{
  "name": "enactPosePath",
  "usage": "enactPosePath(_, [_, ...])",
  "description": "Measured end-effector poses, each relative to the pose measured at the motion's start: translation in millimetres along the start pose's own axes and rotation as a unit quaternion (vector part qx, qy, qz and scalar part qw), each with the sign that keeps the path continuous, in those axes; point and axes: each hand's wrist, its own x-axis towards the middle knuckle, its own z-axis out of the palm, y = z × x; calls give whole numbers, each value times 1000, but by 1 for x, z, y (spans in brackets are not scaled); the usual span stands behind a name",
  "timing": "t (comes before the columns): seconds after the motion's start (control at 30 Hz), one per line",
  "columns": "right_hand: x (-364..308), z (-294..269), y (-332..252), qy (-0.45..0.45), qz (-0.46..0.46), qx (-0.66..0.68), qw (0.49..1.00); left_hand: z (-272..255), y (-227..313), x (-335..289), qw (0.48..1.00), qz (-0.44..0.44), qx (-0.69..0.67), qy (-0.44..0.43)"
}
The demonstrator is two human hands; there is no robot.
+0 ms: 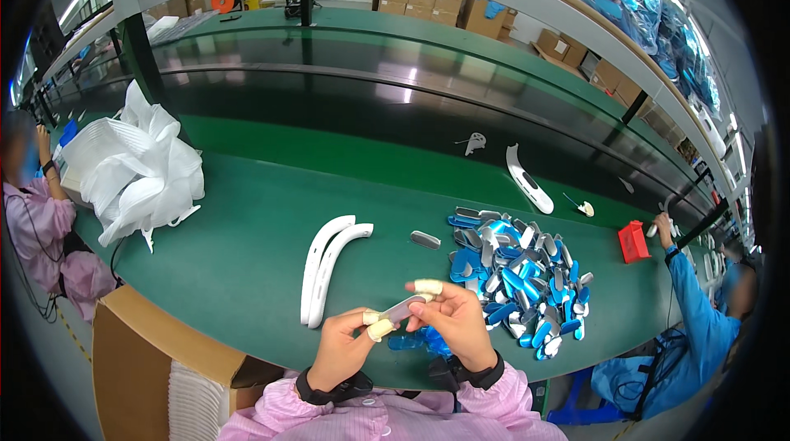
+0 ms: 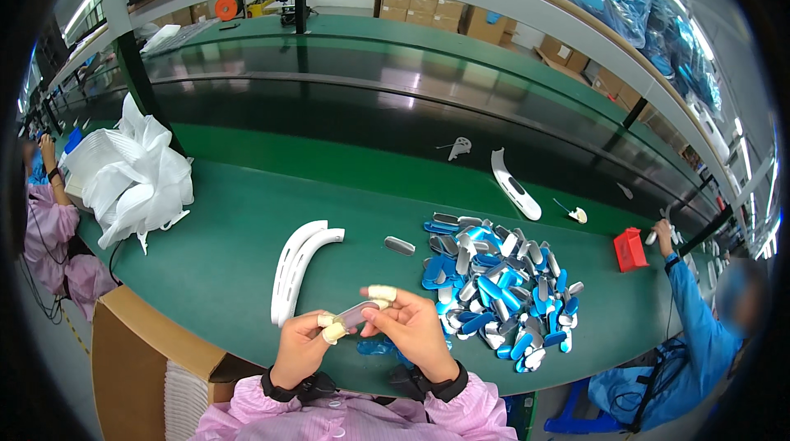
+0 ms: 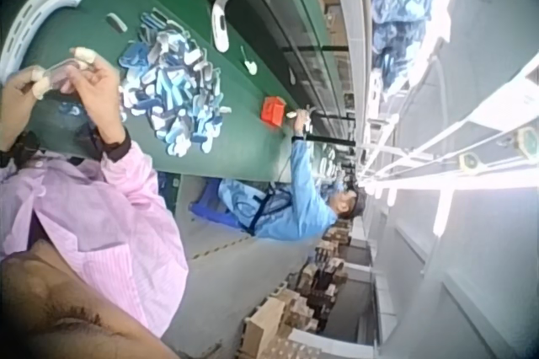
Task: The worker picks up white curved plastic components from a box and attaches blue adhesive or foam pads to them before sorting.
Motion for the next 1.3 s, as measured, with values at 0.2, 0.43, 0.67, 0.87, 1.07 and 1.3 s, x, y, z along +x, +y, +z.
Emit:
enactPosePath(0.2, [0, -7, 11, -41, 108, 70, 991, -5, 10, 2, 917, 269, 293, 11])
enactPosePath(0.43, [-2, -17, 23, -66, 193, 187, 961, -13, 20, 7, 890, 335, 296, -88])
enactPosePath(0.67, [-1, -21, 17, -37, 147, 207, 967, -6, 15, 2, 972, 176, 123, -90])
enactPosePath(0.87, [-1, -29, 20, -61, 125, 254, 957, 5, 12, 2, 992, 40, 107, -45])
enactPosePath(1.07, [-3, -23, 21, -30, 112, 200, 973, 6, 11, 0, 999, 20, 46, -19])
enactPosePath(1.3, [-9, -9, 16, 70, 19, 79, 994, 6, 7, -3, 1000, -8, 17, -7])
